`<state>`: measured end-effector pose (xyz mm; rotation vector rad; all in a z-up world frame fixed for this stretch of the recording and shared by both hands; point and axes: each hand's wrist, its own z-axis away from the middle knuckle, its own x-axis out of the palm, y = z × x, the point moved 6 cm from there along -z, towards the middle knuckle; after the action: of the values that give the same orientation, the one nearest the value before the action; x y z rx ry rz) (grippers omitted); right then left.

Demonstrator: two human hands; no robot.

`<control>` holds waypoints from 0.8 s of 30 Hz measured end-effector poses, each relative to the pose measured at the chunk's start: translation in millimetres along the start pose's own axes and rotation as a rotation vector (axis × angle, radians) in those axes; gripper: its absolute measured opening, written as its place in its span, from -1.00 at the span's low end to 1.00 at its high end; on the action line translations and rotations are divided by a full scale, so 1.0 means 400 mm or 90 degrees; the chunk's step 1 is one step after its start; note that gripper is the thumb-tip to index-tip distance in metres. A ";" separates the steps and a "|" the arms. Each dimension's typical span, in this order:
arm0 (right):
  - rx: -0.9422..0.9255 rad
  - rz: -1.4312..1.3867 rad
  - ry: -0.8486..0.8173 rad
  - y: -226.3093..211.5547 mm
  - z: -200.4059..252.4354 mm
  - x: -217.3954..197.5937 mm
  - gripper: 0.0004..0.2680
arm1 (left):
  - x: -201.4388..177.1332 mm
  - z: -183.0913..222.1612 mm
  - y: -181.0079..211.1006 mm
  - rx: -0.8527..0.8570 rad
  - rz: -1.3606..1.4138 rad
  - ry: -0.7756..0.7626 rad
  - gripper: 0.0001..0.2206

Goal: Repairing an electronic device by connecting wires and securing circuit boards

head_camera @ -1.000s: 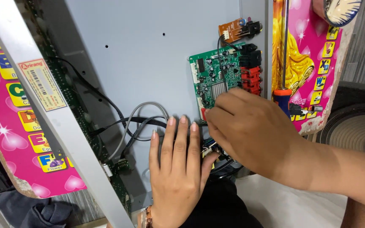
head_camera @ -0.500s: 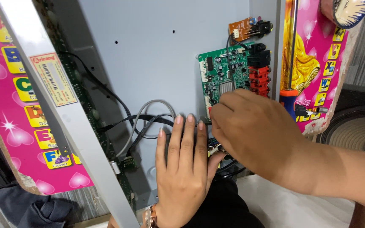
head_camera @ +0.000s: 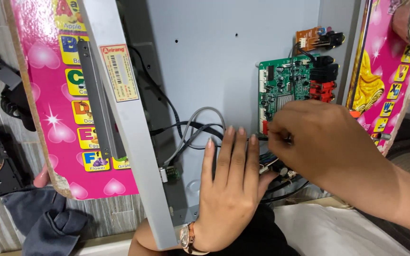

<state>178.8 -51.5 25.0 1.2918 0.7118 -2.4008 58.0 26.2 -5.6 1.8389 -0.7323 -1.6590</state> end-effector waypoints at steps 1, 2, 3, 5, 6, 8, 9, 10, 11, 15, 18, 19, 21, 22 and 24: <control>-0.001 0.001 0.000 0.000 -0.001 0.001 -0.89 | 0.001 0.002 -0.002 0.000 0.000 0.001 -0.48; -0.021 0.022 -0.003 -0.004 -0.001 0.002 -0.90 | 0.003 0.003 -0.002 0.006 0.004 -0.002 -0.47; -0.041 0.043 -0.007 -0.008 0.000 0.004 -0.91 | 0.006 0.004 -0.002 0.012 0.007 -0.004 -0.46; -0.037 0.016 -0.014 -0.004 -0.005 -0.001 -0.91 | 0.007 0.005 -0.004 0.013 0.007 -0.006 -0.46; -0.036 -0.011 -0.021 -0.003 -0.008 -0.003 -0.91 | 0.008 0.005 -0.005 0.012 0.004 -0.007 -0.46; -0.019 -0.011 -0.031 0.002 -0.012 -0.002 -0.91 | 0.009 0.006 -0.005 0.010 -0.001 -0.008 -0.47; -0.003 -0.011 -0.040 0.006 -0.013 -0.001 -0.92 | 0.010 0.005 -0.005 0.009 -0.007 -0.008 -0.49; -0.002 -0.011 -0.040 0.004 -0.013 -0.001 -0.92 | 0.009 0.005 -0.005 0.009 -0.006 -0.009 -0.49; -0.005 -0.017 -0.036 0.002 -0.013 -0.003 -0.92 | 0.007 0.004 -0.004 0.009 -0.003 -0.007 -0.48; -0.028 0.022 -0.021 -0.011 -0.017 0.001 -0.94 | 0.005 -0.001 -0.002 0.010 -0.004 -0.006 -0.48; 0.010 -0.029 -0.047 0.003 -0.024 -0.004 -0.94 | 0.008 0.000 -0.004 0.009 -0.002 -0.006 -0.49; 0.010 -0.029 -0.047 0.006 -0.022 -0.005 -0.94 | 0.007 0.002 -0.005 0.008 -0.001 -0.006 -0.49; 0.042 -0.057 -0.052 0.021 -0.022 -0.008 -0.98 | 0.008 0.002 -0.007 0.008 0.019 -0.009 -0.47; 0.043 -0.056 -0.053 0.020 -0.024 -0.011 -0.98 | 0.010 0.004 -0.008 0.007 0.019 -0.009 -0.47; 0.099 -0.111 -0.058 0.033 -0.023 -0.011 -0.97 | 0.017 0.008 -0.008 0.011 0.006 -0.017 -0.43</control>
<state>194.0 -57.0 20.7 1.2133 0.6481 -2.6832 55.5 23.6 -12.8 1.8265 -0.7680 -1.6788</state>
